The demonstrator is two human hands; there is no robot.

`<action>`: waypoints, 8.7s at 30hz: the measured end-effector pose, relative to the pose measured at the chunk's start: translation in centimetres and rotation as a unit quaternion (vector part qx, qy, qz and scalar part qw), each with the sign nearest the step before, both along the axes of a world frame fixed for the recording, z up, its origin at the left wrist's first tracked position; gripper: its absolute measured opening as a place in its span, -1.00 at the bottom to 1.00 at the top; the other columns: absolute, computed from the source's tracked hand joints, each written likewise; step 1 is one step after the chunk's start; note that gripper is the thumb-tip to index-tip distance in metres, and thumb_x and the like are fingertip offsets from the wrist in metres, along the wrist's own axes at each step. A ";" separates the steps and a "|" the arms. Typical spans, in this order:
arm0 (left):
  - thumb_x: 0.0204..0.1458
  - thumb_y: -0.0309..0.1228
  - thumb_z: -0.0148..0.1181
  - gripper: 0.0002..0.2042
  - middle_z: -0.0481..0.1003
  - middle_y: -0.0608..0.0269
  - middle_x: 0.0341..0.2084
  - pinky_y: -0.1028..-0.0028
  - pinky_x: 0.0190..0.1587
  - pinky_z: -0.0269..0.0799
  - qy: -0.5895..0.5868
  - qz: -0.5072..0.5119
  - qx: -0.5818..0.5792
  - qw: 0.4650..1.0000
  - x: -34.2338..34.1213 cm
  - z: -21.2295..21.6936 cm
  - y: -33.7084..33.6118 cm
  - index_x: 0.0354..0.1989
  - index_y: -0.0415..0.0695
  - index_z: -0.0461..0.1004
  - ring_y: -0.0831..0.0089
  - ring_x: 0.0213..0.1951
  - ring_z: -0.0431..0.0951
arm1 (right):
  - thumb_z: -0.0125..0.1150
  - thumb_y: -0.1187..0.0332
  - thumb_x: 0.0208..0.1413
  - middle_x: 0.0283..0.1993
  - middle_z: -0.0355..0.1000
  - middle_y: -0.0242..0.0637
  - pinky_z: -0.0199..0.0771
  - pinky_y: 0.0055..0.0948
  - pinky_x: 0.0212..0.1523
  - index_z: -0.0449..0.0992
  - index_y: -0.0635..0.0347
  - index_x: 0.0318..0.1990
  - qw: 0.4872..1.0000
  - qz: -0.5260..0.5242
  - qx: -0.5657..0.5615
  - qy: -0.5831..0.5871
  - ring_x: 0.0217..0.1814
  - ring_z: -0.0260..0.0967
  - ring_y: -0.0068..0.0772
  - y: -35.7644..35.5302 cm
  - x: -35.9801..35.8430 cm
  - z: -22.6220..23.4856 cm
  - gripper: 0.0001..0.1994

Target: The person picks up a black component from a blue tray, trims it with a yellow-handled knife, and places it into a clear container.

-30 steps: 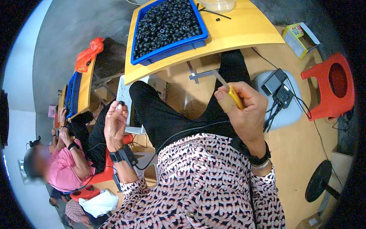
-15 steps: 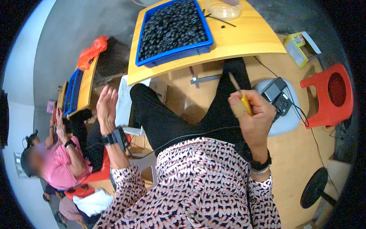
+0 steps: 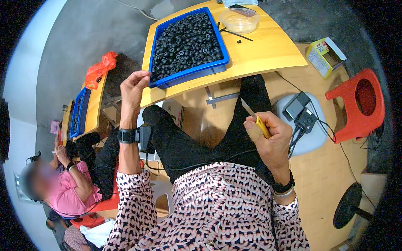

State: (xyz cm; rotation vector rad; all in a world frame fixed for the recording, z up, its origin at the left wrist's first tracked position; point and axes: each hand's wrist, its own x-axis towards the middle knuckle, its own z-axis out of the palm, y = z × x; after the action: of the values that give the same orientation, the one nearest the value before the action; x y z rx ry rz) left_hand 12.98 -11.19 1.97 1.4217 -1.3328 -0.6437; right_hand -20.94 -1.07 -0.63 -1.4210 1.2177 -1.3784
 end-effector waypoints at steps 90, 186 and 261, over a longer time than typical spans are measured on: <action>-0.04 -0.48 0.18 -0.67 0.39 0.01 -0.25 0.57 -0.20 0.42 0.565 -0.348 0.189 0.724 -12.6 -0.3 11.1 -0.10 -0.30 0.30 0.44 -0.29 0.45 | 0.33 0.38 -0.21 -0.58 0.32 -0.28 0.27 -0.45 -0.68 0.37 0.21 -0.39 0.945 0.047 -0.298 0.129 -0.63 0.35 -0.31 1.0 3.8 1.8 -0.75; 0.02 -0.59 0.04 -0.62 0.32 0.09 -0.11 0.48 -0.02 0.34 0.418 0.232 0.000 0.878 12.8 -7.1 12.8 0.05 -0.33 0.21 0.37 -0.10 0.37 | 0.25 0.39 -0.06 -0.65 0.27 -0.49 0.08 -0.68 -0.61 0.45 0.31 -0.51 0.999 0.022 0.013 0.024 -0.61 0.09 -0.76 -0.4 0.3 -0.2 -0.84; 0.06 -0.46 0.05 -0.76 0.38 0.17 -0.32 0.56 -0.28 0.31 0.628 -0.292 0.199 0.693 -12.7 -0.8 11.1 -0.10 -0.26 0.35 0.52 -0.35 0.33 | 0.33 0.45 -0.16 -0.53 0.39 -0.32 0.32 -0.67 -0.51 0.42 0.26 -0.36 0.994 0.042 -0.092 -0.027 -0.52 0.35 -0.66 1.8 2.6 1.0 -0.78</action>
State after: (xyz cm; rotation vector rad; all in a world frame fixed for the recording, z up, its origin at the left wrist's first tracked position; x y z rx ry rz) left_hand 0.30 -0.07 1.15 0.4413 -0.4324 -1.9734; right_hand -18.38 0.68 0.41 -1.5322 1.0055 -1.4928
